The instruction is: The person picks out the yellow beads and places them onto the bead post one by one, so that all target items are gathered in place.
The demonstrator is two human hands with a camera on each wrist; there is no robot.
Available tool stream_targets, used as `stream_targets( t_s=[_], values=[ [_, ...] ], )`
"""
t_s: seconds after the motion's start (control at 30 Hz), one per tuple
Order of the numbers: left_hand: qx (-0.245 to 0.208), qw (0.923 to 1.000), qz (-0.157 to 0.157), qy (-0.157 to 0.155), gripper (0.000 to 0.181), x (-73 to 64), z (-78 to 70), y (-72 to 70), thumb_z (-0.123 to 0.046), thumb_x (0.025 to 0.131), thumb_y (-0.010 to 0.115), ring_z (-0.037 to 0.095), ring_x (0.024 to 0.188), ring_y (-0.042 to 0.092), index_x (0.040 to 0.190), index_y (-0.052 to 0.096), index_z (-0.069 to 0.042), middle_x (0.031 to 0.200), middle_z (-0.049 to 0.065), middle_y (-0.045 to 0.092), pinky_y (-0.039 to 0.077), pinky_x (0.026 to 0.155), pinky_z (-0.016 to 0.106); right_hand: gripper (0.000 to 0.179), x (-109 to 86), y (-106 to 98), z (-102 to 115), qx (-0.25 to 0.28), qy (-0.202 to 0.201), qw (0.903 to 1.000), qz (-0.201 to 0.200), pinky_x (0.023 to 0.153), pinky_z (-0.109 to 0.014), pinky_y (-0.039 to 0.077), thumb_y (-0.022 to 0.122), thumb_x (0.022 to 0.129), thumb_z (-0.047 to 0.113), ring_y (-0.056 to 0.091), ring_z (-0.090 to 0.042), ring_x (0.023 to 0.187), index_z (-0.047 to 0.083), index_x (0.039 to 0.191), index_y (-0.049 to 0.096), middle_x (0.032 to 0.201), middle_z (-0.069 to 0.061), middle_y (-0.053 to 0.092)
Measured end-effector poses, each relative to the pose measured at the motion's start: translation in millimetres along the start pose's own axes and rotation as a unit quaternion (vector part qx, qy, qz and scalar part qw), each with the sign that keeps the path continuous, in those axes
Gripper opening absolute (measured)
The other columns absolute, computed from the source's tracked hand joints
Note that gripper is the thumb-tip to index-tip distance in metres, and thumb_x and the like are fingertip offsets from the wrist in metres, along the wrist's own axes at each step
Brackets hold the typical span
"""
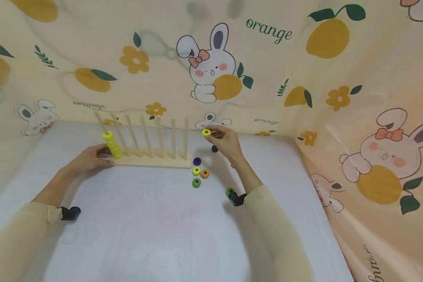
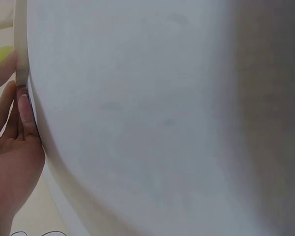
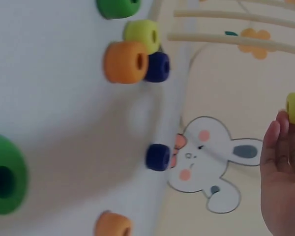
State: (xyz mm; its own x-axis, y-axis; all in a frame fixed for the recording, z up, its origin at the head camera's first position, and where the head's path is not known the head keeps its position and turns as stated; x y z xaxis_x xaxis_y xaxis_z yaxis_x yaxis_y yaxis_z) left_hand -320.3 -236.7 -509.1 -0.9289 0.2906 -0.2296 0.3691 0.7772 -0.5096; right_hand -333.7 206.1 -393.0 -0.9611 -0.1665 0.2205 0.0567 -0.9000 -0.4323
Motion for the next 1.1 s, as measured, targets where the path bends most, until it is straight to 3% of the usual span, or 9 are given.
stream_targets(
  t_s=[0.17,0.43,0.73,0.9,1.1],
  values=[
    [-0.011,0.9999,0.003,-0.004,0.081,2.3,3.1,12.6,-0.014,0.087,0.077,0.043,0.131,0.042,0.148,0.030,0.011,0.145,0.031,0.042,0.034,0.113,0.053,0.031,5.8,-7,16,-0.004,-0.016,0.9999,0.004,0.083,-0.027,0.056,0.075,0.090,0.014,0.067,-0.020,0.094,0.011,0.120,0.071,0.114,-0.004,0.070],
    [-0.005,1.0000,-0.005,0.005,0.076,-0.9,-3.1,2.4,-0.009,0.088,0.075,0.043,0.130,0.043,0.147,0.032,0.011,0.143,0.031,0.043,0.033,0.113,0.052,0.030,25.6,-5,52,0.001,-0.073,0.9973,0.009,0.078,-0.022,0.056,0.074,0.090,0.010,0.067,-0.020,0.091,0.006,0.119,0.071,0.113,-0.009,0.070],
    [0.002,1.0000,-0.005,0.000,0.076,-3.7,-5.4,-1.2,-0.010,0.088,0.075,0.044,0.130,0.043,0.147,0.032,0.010,0.144,0.031,0.043,0.034,0.113,0.052,0.029,40.9,-3,79,-0.012,-0.092,0.9956,0.018,0.081,-0.024,0.057,0.075,0.090,0.012,0.068,-0.021,0.090,0.007,0.118,0.071,0.110,-0.008,0.071],
    [0.009,0.9999,-0.006,0.000,0.076,-4.1,-5.2,-3.9,-0.010,0.088,0.075,0.044,0.130,0.043,0.147,0.033,0.011,0.143,0.032,0.043,0.034,0.113,0.053,0.030,47.0,6,94,-0.005,-0.104,0.9942,0.027,0.079,-0.024,0.058,0.075,0.090,0.011,0.069,-0.023,0.089,0.005,0.119,0.071,0.108,-0.010,0.071],
    [0.010,0.9999,-0.006,0.002,0.076,-3.6,-5.0,-4.6,-0.011,0.088,0.076,0.044,0.129,0.044,0.146,0.033,0.011,0.143,0.032,0.044,0.034,0.112,0.053,0.031,55.2,22,113,0.000,-0.106,0.9935,0.044,0.077,-0.026,0.058,0.075,0.090,0.014,0.069,-0.017,0.088,0.007,0.119,0.071,0.109,-0.006,0.071]
  ],
)
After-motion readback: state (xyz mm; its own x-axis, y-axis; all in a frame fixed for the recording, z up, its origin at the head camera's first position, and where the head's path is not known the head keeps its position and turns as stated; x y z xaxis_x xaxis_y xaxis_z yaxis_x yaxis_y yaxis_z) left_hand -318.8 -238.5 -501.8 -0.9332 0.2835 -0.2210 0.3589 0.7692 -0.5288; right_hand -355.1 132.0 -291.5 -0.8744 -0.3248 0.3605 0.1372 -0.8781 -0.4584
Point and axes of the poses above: each hand's wrist, its own x-axis towards the middle knuckle, its own y-axis out of the palm, z = x × y, the point moved 7 cm from there along x, towards the middle knuckle
